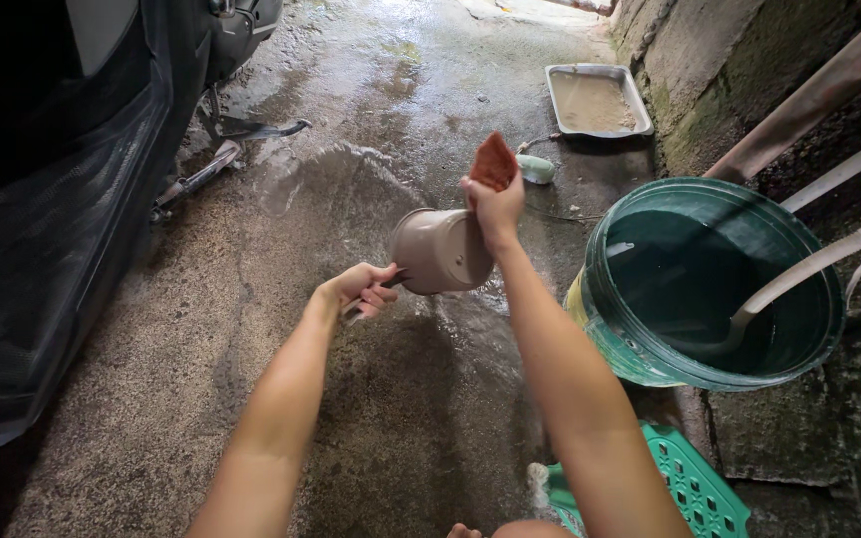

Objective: The person wipes down various parts of a motorcycle using a cloth, after rinsing and wringing the cloth in a bucket of water.

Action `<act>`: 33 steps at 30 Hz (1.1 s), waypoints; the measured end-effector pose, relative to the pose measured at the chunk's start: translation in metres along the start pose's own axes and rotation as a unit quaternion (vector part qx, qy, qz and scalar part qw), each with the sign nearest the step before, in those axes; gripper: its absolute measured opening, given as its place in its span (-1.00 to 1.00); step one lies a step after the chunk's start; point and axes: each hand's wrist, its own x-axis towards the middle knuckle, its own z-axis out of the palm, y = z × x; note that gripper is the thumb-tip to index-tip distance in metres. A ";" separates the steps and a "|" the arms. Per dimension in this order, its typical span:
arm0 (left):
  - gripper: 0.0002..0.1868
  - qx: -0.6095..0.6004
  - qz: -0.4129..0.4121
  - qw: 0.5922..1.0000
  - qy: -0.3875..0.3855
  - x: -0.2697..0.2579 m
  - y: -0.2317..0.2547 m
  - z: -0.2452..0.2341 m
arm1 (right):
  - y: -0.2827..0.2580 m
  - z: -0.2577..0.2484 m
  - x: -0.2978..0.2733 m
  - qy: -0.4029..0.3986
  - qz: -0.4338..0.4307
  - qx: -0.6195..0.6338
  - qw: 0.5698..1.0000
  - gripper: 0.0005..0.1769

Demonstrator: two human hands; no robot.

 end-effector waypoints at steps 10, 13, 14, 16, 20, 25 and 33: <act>-0.73 0.463 0.298 0.819 0.161 -0.103 0.032 0.136 | 0.041 -0.036 -0.005 0.028 0.006 0.061 0.998 -0.11; -0.76 0.661 0.350 0.646 0.152 -0.100 0.056 0.202 | 0.066 -0.045 -0.023 0.016 0.041 -0.005 0.999 -0.12; -0.73 0.645 0.362 0.659 0.139 -0.101 0.059 0.221 | 0.070 -0.044 -0.026 0.002 0.051 -0.032 0.998 -0.12; -0.66 0.563 0.364 0.740 0.055 -0.086 0.054 0.261 | 0.077 -0.042 -0.033 -0.029 0.073 -0.080 0.994 -0.12; -0.65 0.470 0.319 0.818 -0.089 -0.017 0.034 0.324 | 0.076 -0.038 -0.037 -0.099 0.127 -0.174 0.972 -0.12; -0.73 0.262 0.040 0.945 -0.190 0.131 0.017 0.346 | 0.066 -0.045 -0.030 -0.159 0.181 -0.179 0.954 -0.13; -0.90 0.426 0.353 0.802 -0.225 0.293 -0.021 0.300 | 0.063 -0.057 -0.042 -0.110 0.096 -0.108 0.983 -0.19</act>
